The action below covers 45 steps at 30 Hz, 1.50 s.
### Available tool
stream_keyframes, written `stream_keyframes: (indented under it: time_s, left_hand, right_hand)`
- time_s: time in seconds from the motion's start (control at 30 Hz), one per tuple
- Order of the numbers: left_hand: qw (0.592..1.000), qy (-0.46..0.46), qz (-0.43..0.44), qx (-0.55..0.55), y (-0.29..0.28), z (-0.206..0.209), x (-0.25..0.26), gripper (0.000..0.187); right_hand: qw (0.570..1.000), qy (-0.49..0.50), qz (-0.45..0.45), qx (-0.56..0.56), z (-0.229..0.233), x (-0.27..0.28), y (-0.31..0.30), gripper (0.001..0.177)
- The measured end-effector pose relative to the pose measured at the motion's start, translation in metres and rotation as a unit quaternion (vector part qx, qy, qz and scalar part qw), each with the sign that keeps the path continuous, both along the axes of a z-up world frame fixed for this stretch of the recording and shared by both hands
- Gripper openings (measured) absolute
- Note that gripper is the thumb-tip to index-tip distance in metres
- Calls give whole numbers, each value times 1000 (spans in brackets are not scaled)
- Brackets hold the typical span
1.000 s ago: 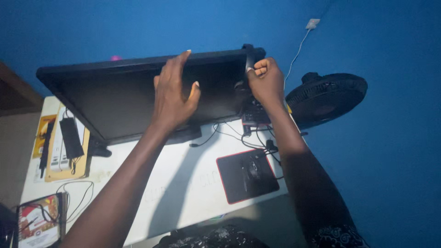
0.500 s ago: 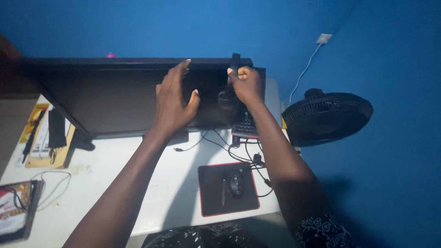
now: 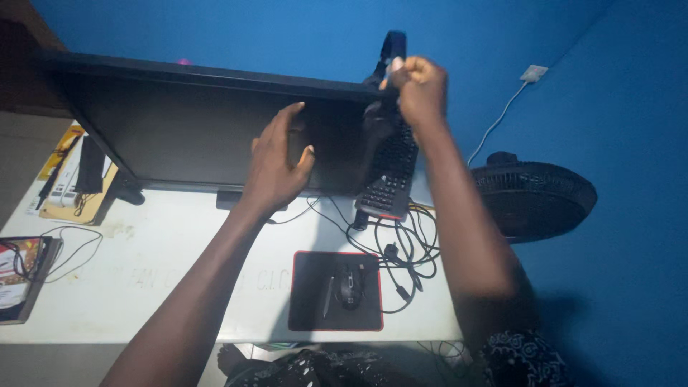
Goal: The person organizes a desk by moving a monitor, keyboard, and mouse, then placing a notebook, headphones, and a camera on the desk. They also handle a pen and a small lock, arranging items into a tidy layout.
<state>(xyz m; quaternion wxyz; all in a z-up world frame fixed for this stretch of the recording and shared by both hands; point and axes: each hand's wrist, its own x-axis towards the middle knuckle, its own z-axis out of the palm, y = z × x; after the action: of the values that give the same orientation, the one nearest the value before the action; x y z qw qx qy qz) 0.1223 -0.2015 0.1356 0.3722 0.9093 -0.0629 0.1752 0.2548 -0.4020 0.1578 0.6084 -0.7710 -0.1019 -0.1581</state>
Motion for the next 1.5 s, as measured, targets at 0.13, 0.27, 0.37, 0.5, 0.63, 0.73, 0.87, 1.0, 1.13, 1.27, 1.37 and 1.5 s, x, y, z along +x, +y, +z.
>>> stream_keyframes:
  time_s: [0.13,0.27,0.37,0.5,0.63,0.73,0.87,1.0,1.13,1.27,1.37,1.5]
  left_hand:
    - [999,-22,-18,-19,-6,1,1,55]
    - [998,-30,-30,-51,-16,-1,-2,43]
    - [996,-13,-47,-77,-24,-3,1,42]
    - [994,-6,-71,-85,-37,-12,3,42]
    - [975,-38,-98,-196,-45,-24,8,42]
    - [946,-8,-106,-307,-49,-30,11,44]
    - [835,133,-148,-514,-38,-38,0,55]
    - [791,97,-192,-573,-17,-40,-17,66]
    - [833,109,-129,-526,18,-37,-36,66]
    - [888,172,16,-425,52,-31,-49,53]
    - [890,185,56,-412,81,-33,-57,42]
    - [894,172,53,-410,124,-45,-71,33]
  right_hand:
    - [999,-21,17,27,26,-15,-23,14]
    - [999,-8,18,47,41,-49,-47,11]
    - [997,-41,19,66,50,-75,-62,10]
    - [995,-29,73,60,60,-101,-78,18]
    - [986,34,111,117,58,-119,-81,18]
    - [973,86,149,156,44,-126,-74,21]
    - [930,155,237,235,16,-122,-55,20]
    - [895,206,282,276,-6,-113,-25,20]
    - [904,242,234,263,-14,-114,12,21]
    - [929,237,204,199,-14,-124,50,29]
    - [933,236,215,167,-18,-135,85,27]
    - [932,247,221,148,-26,-150,128,26]
